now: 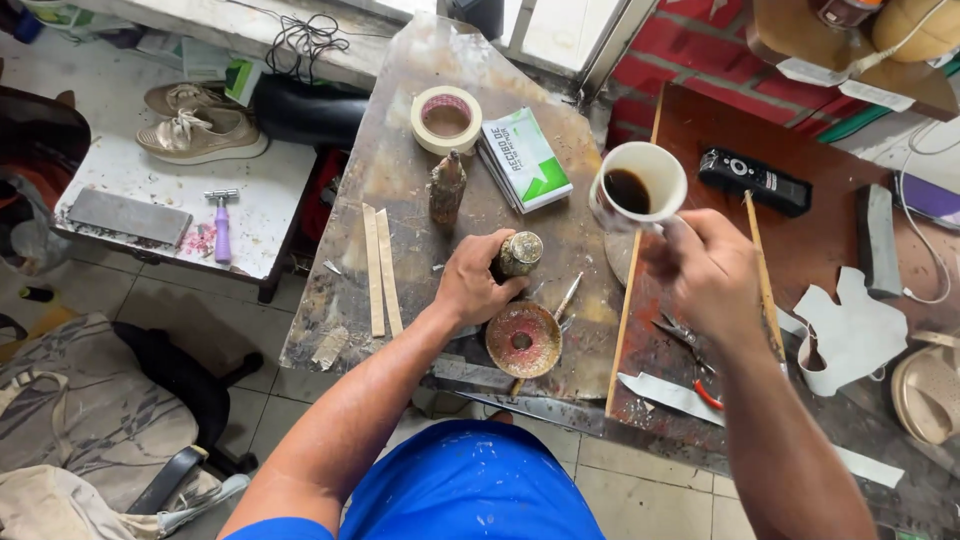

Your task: Repairing a sandal by measuring, cutting, and applying adhesive to leather strips at a workbench.

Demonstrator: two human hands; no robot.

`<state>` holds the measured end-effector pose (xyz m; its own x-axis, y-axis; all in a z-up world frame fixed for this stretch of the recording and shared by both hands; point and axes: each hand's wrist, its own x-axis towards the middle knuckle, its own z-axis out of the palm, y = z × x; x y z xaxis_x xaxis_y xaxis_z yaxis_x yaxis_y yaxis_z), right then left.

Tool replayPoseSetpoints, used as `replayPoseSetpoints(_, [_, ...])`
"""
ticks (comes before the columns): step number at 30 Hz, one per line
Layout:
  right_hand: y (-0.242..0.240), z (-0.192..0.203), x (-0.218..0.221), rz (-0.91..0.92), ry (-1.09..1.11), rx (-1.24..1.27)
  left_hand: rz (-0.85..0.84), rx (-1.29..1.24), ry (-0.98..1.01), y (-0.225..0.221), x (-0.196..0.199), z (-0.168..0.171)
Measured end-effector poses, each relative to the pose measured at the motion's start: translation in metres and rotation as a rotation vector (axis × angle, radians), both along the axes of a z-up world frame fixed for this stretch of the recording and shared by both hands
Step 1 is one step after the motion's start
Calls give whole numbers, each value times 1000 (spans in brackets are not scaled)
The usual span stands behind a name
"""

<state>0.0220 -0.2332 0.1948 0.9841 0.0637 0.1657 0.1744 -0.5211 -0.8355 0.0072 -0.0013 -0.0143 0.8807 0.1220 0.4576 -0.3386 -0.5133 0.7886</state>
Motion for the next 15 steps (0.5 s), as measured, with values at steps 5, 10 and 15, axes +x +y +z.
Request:
replayPoseSetpoints(5, [7,-111,74,-99,68,219,-19,-10,5,2,1,3])
replayPoseSetpoints(10, [24,-146,76,-187,156,73,-90,-116,48,3,-7,40])
replayPoseSetpoints(15, [9,-183,101,-192,233,176,-83,-107,46,10,-12,52])
